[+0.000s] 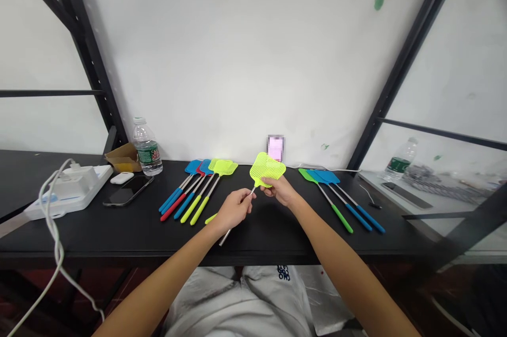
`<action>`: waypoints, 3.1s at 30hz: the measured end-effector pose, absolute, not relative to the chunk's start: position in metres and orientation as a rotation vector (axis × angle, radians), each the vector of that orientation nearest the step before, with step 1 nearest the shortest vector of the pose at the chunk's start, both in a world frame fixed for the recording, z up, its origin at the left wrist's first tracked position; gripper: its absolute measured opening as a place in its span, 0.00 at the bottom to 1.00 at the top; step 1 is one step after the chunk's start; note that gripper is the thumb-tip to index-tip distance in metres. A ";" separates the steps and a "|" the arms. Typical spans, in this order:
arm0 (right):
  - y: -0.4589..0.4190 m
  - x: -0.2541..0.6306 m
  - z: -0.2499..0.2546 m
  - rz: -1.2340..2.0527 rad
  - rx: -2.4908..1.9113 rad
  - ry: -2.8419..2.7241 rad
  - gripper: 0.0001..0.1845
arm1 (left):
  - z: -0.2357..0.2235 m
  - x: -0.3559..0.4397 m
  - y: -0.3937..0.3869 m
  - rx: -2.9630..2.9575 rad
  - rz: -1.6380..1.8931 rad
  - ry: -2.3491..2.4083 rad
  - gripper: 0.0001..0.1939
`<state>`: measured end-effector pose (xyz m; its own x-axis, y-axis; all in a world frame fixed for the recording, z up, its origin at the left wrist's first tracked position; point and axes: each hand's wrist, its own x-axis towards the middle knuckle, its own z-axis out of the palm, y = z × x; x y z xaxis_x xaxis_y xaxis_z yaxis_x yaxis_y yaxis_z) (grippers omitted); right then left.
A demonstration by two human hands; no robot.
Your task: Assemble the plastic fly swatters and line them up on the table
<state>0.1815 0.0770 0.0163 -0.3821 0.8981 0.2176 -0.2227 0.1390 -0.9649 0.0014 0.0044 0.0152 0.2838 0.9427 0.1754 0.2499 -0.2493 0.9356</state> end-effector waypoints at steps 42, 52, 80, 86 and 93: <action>0.074 0.181 0.017 1.522 -0.684 -1.424 0.14 | 0.022 -0.001 0.001 1.915 1.069 1.176 0.13; 0.073 0.178 0.016 1.527 -0.680 -1.424 0.13 | 0.022 0.000 0.000 1.917 1.086 1.187 0.13; 0.077 0.168 0.014 1.414 -0.646 -1.255 0.14 | 0.019 -0.001 0.003 1.928 1.040 1.244 0.14; 0.085 0.179 0.018 1.321 -0.676 -1.069 0.17 | 0.019 0.000 0.001 1.952 1.026 1.227 0.13; 0.083 0.175 0.015 1.326 -0.733 -1.175 0.18 | 0.021 0.000 0.001 1.980 1.030 1.268 0.13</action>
<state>0.1746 0.0826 0.0146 -0.1440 0.9643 0.2220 -0.3365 0.1633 -0.9274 0.0004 0.0005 0.0213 0.2550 0.9189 0.3011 0.4825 -0.3908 0.7839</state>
